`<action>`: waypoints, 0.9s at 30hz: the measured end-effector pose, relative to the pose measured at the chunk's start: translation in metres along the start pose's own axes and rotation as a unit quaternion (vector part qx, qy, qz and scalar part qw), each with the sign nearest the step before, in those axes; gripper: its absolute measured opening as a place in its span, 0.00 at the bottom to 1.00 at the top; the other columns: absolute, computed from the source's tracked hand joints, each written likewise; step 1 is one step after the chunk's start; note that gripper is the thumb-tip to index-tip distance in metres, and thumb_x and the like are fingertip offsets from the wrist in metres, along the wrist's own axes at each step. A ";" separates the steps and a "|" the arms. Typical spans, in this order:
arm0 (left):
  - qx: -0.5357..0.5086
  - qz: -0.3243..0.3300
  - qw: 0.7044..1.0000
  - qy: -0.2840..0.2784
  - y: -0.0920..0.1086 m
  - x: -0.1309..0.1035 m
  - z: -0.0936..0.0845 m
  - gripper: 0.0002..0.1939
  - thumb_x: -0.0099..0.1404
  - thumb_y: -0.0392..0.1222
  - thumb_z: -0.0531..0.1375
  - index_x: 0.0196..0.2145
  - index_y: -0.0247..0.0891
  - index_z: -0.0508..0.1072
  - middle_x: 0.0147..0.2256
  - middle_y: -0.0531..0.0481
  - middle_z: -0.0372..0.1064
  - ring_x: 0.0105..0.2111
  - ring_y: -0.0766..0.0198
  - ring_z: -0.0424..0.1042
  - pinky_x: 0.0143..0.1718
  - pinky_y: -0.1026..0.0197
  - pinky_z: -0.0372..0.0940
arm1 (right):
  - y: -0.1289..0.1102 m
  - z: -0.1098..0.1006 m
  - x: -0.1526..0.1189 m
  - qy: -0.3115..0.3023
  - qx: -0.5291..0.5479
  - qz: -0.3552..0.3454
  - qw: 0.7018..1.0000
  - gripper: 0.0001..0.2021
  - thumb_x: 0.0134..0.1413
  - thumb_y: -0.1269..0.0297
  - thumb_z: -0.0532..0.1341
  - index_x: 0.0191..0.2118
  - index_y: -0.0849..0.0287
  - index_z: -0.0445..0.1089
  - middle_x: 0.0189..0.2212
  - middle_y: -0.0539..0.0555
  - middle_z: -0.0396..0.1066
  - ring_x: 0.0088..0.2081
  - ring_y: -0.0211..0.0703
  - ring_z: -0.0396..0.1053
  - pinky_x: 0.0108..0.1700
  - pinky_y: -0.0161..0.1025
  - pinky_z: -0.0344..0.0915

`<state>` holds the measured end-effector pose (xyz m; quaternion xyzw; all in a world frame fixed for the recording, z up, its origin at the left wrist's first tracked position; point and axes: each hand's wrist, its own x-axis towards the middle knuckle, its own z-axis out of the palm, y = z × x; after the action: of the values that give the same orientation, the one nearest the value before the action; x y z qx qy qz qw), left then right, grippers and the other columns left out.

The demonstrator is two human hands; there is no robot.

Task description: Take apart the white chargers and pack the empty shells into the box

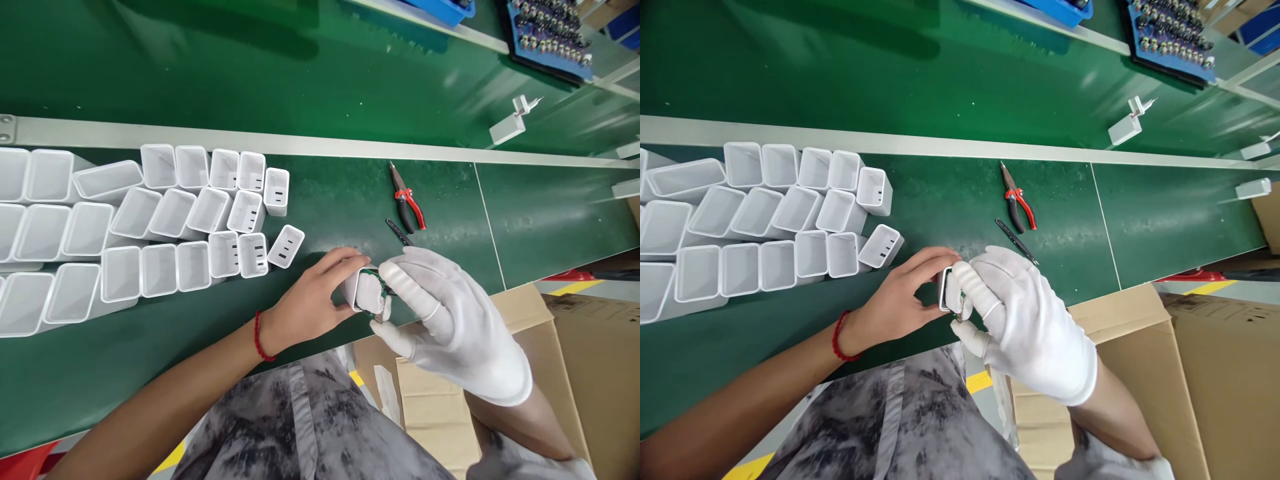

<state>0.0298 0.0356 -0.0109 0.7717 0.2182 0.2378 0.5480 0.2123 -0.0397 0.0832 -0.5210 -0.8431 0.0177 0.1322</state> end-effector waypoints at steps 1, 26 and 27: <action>0.000 -0.003 1.000 -0.002 0.000 0.000 0.000 0.26 0.61 0.33 0.64 0.56 0.41 0.65 0.58 0.44 0.63 0.57 0.55 0.67 0.59 0.55 0.67 | -0.001 0.000 0.001 -0.002 -0.003 0.001 1.000 0.27 0.52 0.69 0.65 0.58 0.58 0.62 0.40 0.58 0.73 0.44 0.54 0.72 0.52 0.58 0.71; 0.002 0.016 0.996 0.085 0.002 -0.005 0.018 0.28 0.60 0.30 0.65 0.57 0.39 0.66 0.57 0.45 0.67 0.57 0.59 0.68 0.60 0.60 0.65 | -0.035 0.092 -0.020 0.134 0.524 0.398 0.741 0.27 0.58 0.49 0.62 0.61 0.50 0.65 0.62 0.56 0.64 0.45 0.46 0.74 0.46 0.43 0.76; 0.004 0.016 0.996 0.090 0.001 -0.006 0.019 0.28 0.59 0.30 0.65 0.57 0.39 0.67 0.57 0.45 0.67 0.57 0.59 0.68 0.60 0.60 0.65 | -0.037 0.092 -0.019 0.140 0.525 0.405 0.735 0.25 0.58 0.49 0.62 0.59 0.50 0.67 0.62 0.55 0.63 0.44 0.45 0.74 0.45 0.42 0.75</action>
<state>0.0370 0.0177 -0.0158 0.7529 0.2553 0.3143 0.5189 0.1661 -0.0631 -0.0035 -0.6572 -0.3811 0.4363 0.4822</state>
